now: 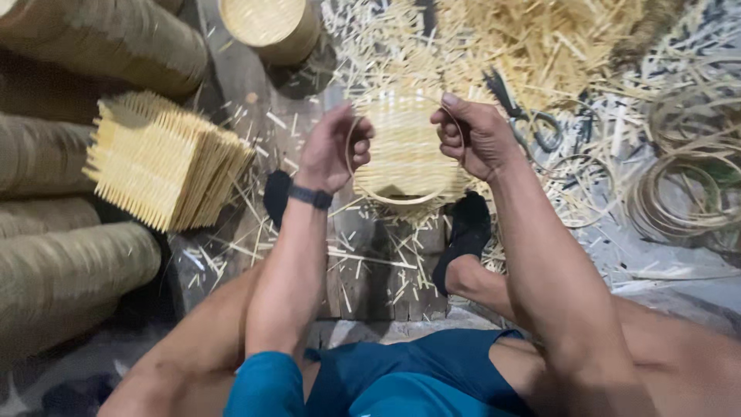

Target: The person repeatedly picks up woven bamboo basket bases, places them on a wooden block, and uses shears to trim the protruding edges of the rims. After trimming, the person stacks the finished pieces on a nearby pile.

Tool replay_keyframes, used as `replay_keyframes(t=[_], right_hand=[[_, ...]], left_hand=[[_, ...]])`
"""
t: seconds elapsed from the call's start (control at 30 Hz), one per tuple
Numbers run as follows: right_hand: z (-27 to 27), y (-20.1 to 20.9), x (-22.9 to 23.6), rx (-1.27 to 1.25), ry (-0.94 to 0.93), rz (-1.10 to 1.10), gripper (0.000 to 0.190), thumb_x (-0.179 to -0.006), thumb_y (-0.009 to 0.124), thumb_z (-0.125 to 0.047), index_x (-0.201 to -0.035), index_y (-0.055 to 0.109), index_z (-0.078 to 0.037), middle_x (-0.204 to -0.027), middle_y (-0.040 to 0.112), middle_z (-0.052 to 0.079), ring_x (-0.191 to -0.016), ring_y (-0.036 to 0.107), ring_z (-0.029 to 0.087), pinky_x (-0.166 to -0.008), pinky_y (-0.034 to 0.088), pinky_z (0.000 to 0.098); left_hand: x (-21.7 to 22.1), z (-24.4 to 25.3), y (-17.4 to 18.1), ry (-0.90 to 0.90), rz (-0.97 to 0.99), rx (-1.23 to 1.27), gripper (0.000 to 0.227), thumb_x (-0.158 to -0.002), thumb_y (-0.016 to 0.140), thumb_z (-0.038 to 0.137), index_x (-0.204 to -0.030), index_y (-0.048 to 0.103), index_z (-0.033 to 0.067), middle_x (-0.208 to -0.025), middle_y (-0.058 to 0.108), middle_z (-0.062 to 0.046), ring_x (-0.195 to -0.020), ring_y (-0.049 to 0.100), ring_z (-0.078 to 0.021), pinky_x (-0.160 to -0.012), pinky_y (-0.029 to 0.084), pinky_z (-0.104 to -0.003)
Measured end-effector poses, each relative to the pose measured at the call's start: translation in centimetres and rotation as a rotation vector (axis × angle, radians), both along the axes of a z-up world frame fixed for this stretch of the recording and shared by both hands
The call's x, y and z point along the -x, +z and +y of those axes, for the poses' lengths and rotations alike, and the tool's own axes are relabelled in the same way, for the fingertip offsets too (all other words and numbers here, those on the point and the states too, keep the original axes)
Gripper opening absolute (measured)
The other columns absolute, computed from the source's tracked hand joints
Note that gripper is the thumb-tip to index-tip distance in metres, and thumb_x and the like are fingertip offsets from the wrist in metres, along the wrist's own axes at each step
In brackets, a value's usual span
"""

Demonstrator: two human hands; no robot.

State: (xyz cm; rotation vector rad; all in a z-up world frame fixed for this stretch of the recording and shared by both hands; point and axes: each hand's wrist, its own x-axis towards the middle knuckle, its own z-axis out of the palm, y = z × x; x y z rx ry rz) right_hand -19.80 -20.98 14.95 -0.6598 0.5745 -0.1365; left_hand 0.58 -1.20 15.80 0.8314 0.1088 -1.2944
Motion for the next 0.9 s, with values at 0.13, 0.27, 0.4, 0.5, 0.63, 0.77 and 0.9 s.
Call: replay_keyframes(t=[0.13, 0.27, 0.4, 0.5, 0.63, 0.77, 0.9], right_hand=[[0.9, -0.3, -2.0, 0.035, -0.011, 0.151, 0.047, -0.102, 0.070, -0.044, -0.078, 0.058, -0.004, -0.055, 0.041, -0.002, -0.049, 0.040, 0.011, -0.043, 0.031, 0.0261], [1.3, 0.1, -2.2, 0.054, -0.120, 0.181, 0.040, -0.094, 0.077, -0.038, -0.072, 0.051, -0.018, -0.055, 0.038, -0.004, -0.045, 0.031, 0.008, -0.039, 0.024, 0.0249], [1.5, 0.1, -1.6, 0.049, -0.101, 0.172, 0.040, -0.096, 0.074, -0.040, -0.074, 0.053, -0.014, -0.057, 0.040, -0.005, -0.046, 0.035, 0.008, -0.039, 0.027, 0.0237], [1.1, -0.6, -1.2, 0.204, -0.060, 0.176, 0.036, -0.099, 0.071, -0.038, -0.085, 0.062, -0.007, -0.064, 0.050, -0.003, -0.053, 0.046, 0.008, -0.045, 0.039, 0.0236], [0.8, -2.9, -0.5, 0.657, -0.063, 0.438, 0.020, -0.083, 0.079, -0.015, -0.096, 0.068, -0.004, -0.074, 0.068, 0.001, -0.061, 0.065, 0.009, -0.052, 0.056, 0.0262], [1.1, -6.5, -0.1, 0.920, -0.105, 0.758, 0.022, -0.079, 0.085, -0.014, -0.091, 0.074, 0.002, -0.077, 0.074, 0.007, -0.065, 0.071, 0.016, -0.060, 0.058, 0.0330], [1.8, -9.7, 0.2, 1.297, -0.124, 0.691, 0.021, -0.076, 0.086, -0.010, -0.093, 0.079, 0.000, -0.080, 0.076, 0.012, -0.071, 0.073, 0.019, -0.069, 0.058, 0.0332]], left_hand=[[-0.5, -0.7, 0.0, 0.002, -0.041, -0.098, 0.030, -0.099, 0.067, 0.030, -0.076, 0.058, 0.0118, -0.069, 0.059, -0.005, -0.050, 0.047, -0.0108, -0.044, 0.035, -0.024], [0.3, -1.0, -1.4, 0.060, 0.042, -0.069, 0.033, -0.099, 0.068, 0.027, -0.073, 0.052, 0.0130, -0.062, 0.053, -0.003, -0.049, 0.043, -0.0095, -0.042, 0.032, -0.023], [0.6, -0.9, -2.6, 0.139, 0.093, -0.060, 0.032, -0.099, 0.068, 0.027, -0.076, 0.052, 0.0135, -0.065, 0.053, -0.001, -0.050, 0.041, -0.0086, -0.043, 0.029, -0.024], [1.1, -0.7, -4.2, 0.257, 0.038, -0.099, 0.026, -0.098, 0.066, 0.030, -0.082, 0.058, 0.0115, -0.067, 0.056, -0.001, -0.048, 0.040, -0.0076, -0.041, 0.029, -0.023], [2.2, -0.3, -8.0, 0.389, -0.125, -0.249, 0.015, -0.094, 0.069, 0.027, -0.097, 0.068, 0.0126, -0.065, 0.055, 0.002, -0.048, 0.045, -0.0068, -0.042, 0.033, -0.022], [3.0, 0.2, -12.0, 0.330, -1.165, -0.457, 0.014, -0.091, 0.078, 0.017, -0.096, 0.078, 0.0044, -0.083, 0.076, -0.004, -0.072, 0.068, -0.0158, -0.068, 0.056, -0.029], [2.7, 0.7, -13.9, 0.054, -1.482, -0.749, 0.013, -0.080, 0.078, 0.015, -0.091, 0.082, 0.0101, -0.087, 0.077, -0.012, -0.077, 0.073, -0.0272, -0.073, 0.057, -0.037]])
